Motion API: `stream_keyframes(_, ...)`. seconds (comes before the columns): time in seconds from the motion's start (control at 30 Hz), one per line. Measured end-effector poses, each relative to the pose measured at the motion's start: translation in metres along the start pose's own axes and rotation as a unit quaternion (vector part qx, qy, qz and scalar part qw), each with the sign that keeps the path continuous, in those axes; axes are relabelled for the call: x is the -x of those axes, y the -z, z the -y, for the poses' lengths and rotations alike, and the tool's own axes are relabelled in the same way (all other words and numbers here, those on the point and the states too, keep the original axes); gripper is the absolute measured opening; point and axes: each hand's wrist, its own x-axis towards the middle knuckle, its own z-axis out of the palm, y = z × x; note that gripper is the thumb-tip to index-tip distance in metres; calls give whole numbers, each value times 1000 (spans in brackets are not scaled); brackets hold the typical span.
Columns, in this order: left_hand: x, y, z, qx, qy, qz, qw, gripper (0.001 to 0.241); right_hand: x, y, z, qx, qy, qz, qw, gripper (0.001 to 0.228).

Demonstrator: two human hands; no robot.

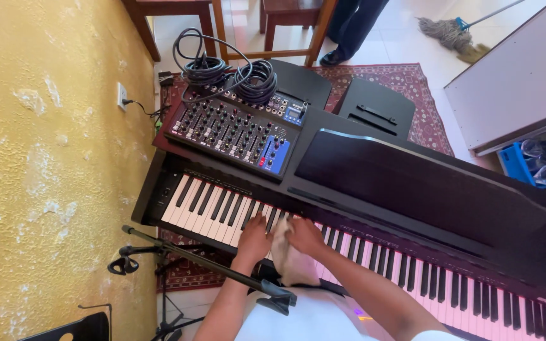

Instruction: Cleaning an electronic keyboard, a microphone stand, and wooden wall slats with a cloth.

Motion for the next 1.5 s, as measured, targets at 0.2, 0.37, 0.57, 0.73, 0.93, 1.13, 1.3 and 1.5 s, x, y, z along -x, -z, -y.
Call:
stream_keyframes(0.2,36,99,-66,-99,187,-27,977,90,-58,-34,17,75,90,-90,989,37)
stream_keyframes(0.37,23,87,-26,-105,189,23,976,86,-58,-59,29,237,143,-58,959,42)
stream_keyframes(0.57,23,84,-8,-98,156,37,982,79,-54,-69,26,272,137,-24,952,42)
stream_keyframes(0.73,23,95,-7,-92,149,41,984,73,-43,-78,26,236,133,-15,962,42)
stream_keyframes(0.93,28,103,-12,-133,154,23,979,67,-20,-84,34,255,142,37,956,36)
stream_keyframes(1.13,47,132,-39,-118,187,-30,975,67,-25,-74,39,181,122,137,966,30)
stream_keyframes(1.3,44,131,-7,-80,159,31,984,63,-65,-64,26,26,102,214,971,32)
stream_keyframes(1.5,32,125,26,11,166,-5,986,74,-74,-62,50,-25,26,-51,998,52)
